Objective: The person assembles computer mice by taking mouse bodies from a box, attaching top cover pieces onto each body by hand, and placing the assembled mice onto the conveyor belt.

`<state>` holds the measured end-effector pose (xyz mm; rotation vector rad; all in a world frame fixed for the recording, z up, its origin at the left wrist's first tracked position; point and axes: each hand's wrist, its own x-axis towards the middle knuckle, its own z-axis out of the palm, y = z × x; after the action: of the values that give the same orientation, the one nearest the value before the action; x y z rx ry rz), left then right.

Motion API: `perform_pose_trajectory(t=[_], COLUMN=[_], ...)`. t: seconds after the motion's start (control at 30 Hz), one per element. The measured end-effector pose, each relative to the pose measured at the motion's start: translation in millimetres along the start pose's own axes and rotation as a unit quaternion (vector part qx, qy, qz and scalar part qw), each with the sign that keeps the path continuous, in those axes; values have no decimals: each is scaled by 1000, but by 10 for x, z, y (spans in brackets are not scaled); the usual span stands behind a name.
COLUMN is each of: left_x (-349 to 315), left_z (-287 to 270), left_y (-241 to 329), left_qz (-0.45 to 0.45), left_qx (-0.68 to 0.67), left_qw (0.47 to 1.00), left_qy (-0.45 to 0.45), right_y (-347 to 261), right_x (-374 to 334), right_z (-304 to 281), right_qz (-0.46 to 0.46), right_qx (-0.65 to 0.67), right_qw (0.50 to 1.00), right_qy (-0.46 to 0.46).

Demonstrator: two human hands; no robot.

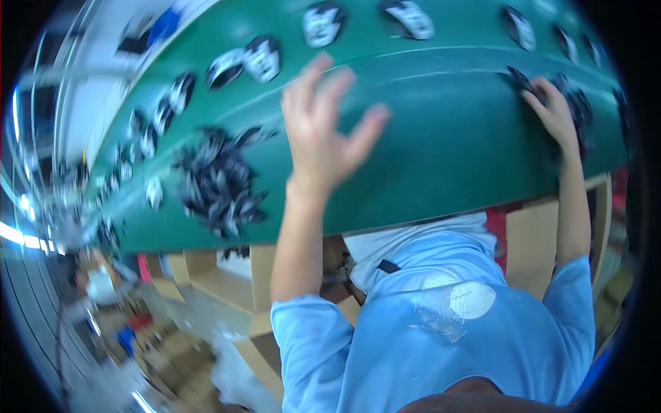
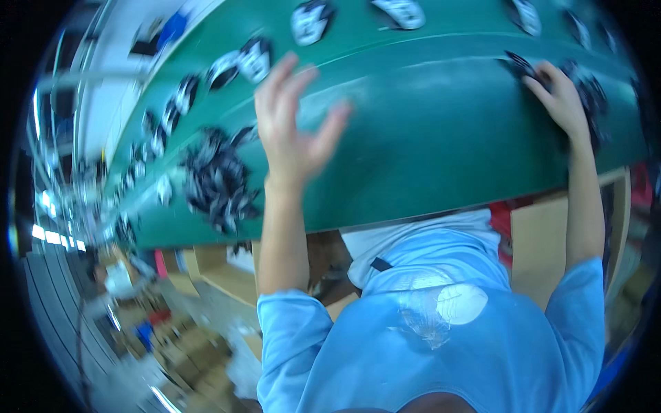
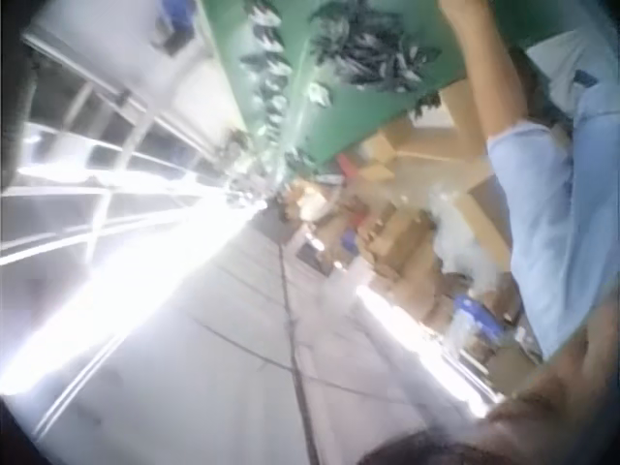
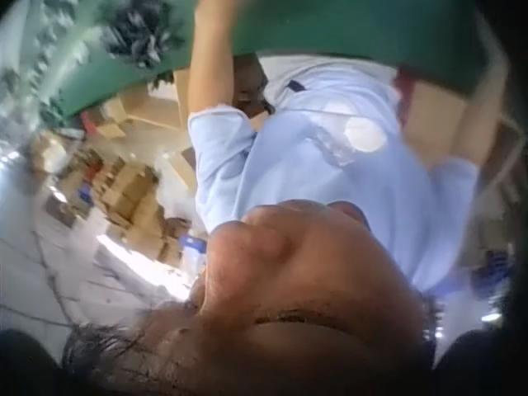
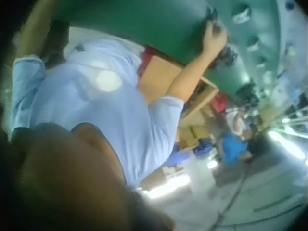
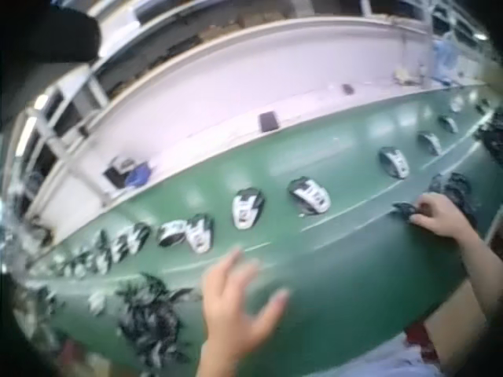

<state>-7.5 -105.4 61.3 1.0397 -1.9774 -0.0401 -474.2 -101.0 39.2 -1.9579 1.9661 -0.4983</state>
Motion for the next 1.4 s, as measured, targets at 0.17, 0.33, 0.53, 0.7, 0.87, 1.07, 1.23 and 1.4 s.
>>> perform_pose_trajectory(t=[0.17,0.33,0.53,0.7,0.87,1.07,1.23,1.4], left_x=[-1924,-4486,-7283,-7423,-7514,-8017,-7283,-5326], left_z=[-1972,-3274,-2586,-1982,-2026,-2242,-2805,-3055], left_y=[559,1304,1944,2163,2331,2912,2840,2211], left_qz=[-135,-626,-902,-885,-901,-911,-845,-661], left_qx=[241,252,126,96,141,113,148,-4], left_qw=[952,510,384,307,301,338,502,663], left_qy=[133,534,-151,-336,-279,-207,106,350], right_y=[492,53,-400,-571,-684,-843,-1314,-2248], right_x=[31,-38,264,257,91,109,-87,-916], right_z=[472,469,595,173,8,142,336,1217], right_qz=[-34,-33,-76,-170,-188,-211,-207,-273], right_qx=[148,186,230,168,110,133,166,319], right_qw=[988,976,970,971,976,968,964,893], right_qy=[32,107,34,32,28,23,36,-163])
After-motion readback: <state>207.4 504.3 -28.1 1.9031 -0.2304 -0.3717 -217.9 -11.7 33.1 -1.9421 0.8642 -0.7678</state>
